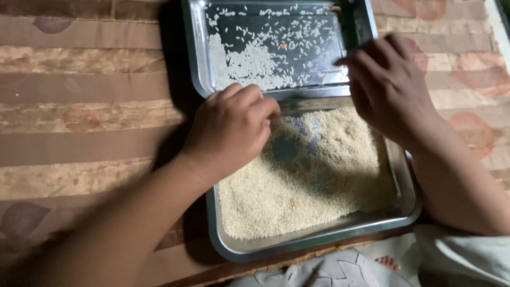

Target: Manually sorting small grains in a metal tray to remove impurities by hand.

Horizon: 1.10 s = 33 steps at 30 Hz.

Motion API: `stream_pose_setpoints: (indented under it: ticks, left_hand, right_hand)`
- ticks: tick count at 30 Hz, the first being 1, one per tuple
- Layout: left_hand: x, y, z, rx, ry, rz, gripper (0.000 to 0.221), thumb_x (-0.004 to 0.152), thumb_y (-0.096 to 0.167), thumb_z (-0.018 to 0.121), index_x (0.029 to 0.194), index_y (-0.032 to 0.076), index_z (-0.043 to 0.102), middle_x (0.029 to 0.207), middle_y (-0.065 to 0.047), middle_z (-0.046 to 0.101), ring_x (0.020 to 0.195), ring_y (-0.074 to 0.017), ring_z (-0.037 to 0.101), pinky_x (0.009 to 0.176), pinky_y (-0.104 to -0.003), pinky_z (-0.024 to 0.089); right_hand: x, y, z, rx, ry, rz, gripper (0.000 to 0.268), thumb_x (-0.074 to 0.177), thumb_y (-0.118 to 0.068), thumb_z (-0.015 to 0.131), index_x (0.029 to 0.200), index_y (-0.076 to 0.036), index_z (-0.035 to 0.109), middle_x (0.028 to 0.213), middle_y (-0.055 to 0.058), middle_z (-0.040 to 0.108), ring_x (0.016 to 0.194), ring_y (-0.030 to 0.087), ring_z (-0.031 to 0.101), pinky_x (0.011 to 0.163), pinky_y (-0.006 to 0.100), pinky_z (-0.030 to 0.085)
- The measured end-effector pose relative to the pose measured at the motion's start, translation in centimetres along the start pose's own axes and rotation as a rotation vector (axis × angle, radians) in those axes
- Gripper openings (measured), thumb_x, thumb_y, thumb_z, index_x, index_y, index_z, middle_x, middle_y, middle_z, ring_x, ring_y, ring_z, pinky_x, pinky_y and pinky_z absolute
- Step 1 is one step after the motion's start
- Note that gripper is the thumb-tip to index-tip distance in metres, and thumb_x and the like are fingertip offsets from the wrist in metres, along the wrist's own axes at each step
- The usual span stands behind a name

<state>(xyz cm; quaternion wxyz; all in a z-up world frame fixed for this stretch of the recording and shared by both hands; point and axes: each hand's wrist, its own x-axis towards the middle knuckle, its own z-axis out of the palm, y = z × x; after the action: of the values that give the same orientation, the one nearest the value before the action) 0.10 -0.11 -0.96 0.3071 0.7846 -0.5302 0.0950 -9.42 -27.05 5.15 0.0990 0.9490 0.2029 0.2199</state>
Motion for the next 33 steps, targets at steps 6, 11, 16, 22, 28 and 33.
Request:
stream_pose_setpoints:
  ticks: [6,11,16,22,28,33]
  left_hand:
    - [-0.6,0.7,0.2,0.246,-0.038,0.034,0.013,0.088,-0.001,0.067,0.086,0.012,0.065,0.083,-0.003,0.060,0.078,-0.0242,0.053,0.060,-0.034,0.042]
    - [-0.6,1.4,0.0,0.354,-0.039,0.019,0.011,0.088,0.009,0.076,0.096,0.011,0.070,0.088,-0.004,0.064,0.081,-0.0219,0.056,0.060,-0.031,0.045]
    - [-1.0,3.3,0.5,0.170,-0.187,0.024,0.045,0.083,0.022,0.072,0.126,0.011,0.064,0.129,-0.009,0.060,0.120,-0.0307,0.050,0.098,-0.051,0.046]
    - [-1.2,4.8,-0.6,0.294,-0.329,0.068,0.051,0.086,0.051,0.067,0.119,0.011,0.067,0.136,-0.012,0.063,0.141,-0.0382,0.044,0.110,-0.056,0.038]
    - [-0.9,3.6,-2.1,0.565,-0.069,0.122,0.006,0.091,0.013,0.067,0.087,0.018,0.065,0.106,-0.004,0.067,0.105,-0.0283,0.056,0.076,-0.039,0.042]
    - [-0.8,3.8,-2.1,0.347,-0.151,0.120,0.007,0.084,0.008,0.077,0.087,0.011,0.071,0.099,-0.007,0.066,0.097,-0.0281,0.057,0.074,-0.041,0.045]
  right_hand:
    - [-2.0,-3.5,0.8,0.250,-0.343,-0.144,0.056,0.089,0.003,0.063,0.141,-0.020,0.063,0.101,0.007,0.063,0.085,0.024,0.056,0.058,0.036,0.056]
    - [-1.8,-3.7,0.9,0.162,-0.473,-0.082,0.055,0.093,-0.003,0.058,0.142,-0.028,0.061,0.096,0.005,0.059,0.085,0.024,0.052,0.058,0.038,0.052]
    - [-2.2,-2.2,0.2,0.140,-0.483,-0.026,0.061,0.088,0.003,0.059,0.144,-0.020,0.060,0.102,0.004,0.064,0.095,0.026,0.052,0.064,0.040,0.054]
    - [-3.2,0.7,-1.1,0.249,-0.417,-0.058,0.054,0.083,0.007,0.066,0.134,-0.010,0.068,0.094,0.008,0.072,0.083,0.024,0.064,0.075,0.040,0.059]
    - [-4.2,0.4,-1.3,0.251,-0.376,-0.085,0.054,0.085,0.002,0.067,0.137,-0.011,0.067,0.089,0.012,0.071,0.079,0.027,0.061,0.057,0.042,0.056]
    - [-2.6,-2.8,-0.6,0.323,-0.454,-0.126,0.043,0.093,-0.020,0.062,0.136,-0.021,0.066,0.091,0.005,0.058,0.083,0.027,0.051,0.065,0.042,0.049]
